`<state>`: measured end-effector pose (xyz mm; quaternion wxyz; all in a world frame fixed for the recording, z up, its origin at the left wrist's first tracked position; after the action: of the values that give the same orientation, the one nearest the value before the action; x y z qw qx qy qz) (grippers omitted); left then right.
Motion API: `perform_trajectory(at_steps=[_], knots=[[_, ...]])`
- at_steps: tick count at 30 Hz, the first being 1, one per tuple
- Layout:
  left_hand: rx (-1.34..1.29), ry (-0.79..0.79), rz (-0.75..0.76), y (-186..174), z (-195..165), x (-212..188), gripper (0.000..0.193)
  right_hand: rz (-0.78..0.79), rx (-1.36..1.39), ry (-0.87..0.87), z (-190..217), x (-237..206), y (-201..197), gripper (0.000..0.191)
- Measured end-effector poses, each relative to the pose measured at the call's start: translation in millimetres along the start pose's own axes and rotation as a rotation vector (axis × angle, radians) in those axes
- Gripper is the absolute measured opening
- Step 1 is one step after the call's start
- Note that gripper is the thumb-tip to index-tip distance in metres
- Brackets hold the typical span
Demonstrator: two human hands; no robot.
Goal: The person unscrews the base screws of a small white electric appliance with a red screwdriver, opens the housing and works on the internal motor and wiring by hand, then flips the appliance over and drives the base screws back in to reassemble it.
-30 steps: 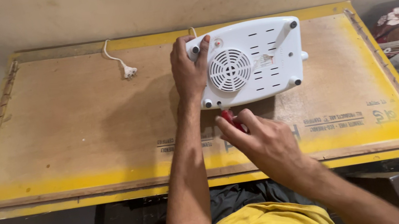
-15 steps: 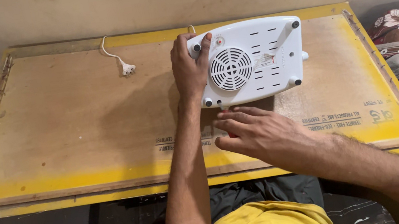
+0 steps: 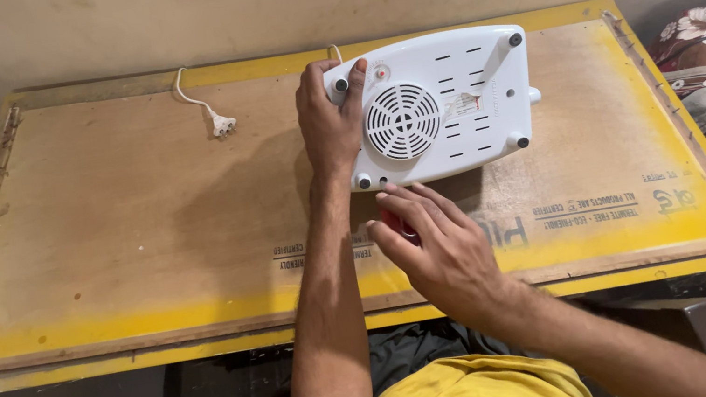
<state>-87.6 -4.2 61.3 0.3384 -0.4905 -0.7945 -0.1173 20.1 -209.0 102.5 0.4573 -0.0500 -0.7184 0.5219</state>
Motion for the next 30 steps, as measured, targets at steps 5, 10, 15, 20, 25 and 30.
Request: perform_trajectory(at_steps=[5, 10, 15, 20, 25, 30], knots=[[-0.015, 0.013, 0.005, -0.4, -1.0, 2.7, 0.044, 0.047, 0.124, 0.003, 7.2, 5.3, -13.5, 0.058], [0.006, -0.016, 0.019, -0.1, 1.3, 3.0, 0.044, 0.243, 0.217, -0.023, -4.4, 2.2, -14.3, 0.064], [0.003, -0.031, 0.015, 0.3, 2.2, 2.7, 0.045, -0.001, 0.142, 0.033, -11.9, -0.5, -19.3, 0.033], [0.002, 0.012, 0.004, -2.5, -0.2, 2.4, 0.044, -0.173, 0.109, 0.062, -4.1, -7.4, -18.2, 0.04], [0.003, 0.015, 0.013, -1.8, 0.2, 3.1, 0.044, -0.102, 0.123, 0.065, -6.7, -3.4, -14.2, 0.053], [0.003, 0.003, 0.016, -1.5, 2.1, 3.7, 0.043, 0.035, 0.129, 0.064, -2.7, -6.3, -19.6, 0.071]])
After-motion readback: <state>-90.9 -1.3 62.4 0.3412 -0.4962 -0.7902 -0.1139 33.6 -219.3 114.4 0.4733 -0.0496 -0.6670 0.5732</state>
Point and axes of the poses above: each hand's wrist, its own x-axis towards the middle knuckle, its own y-axis out of the palm, z = x × y, the point moved 9 cm from there along x, towards the middle knuckle
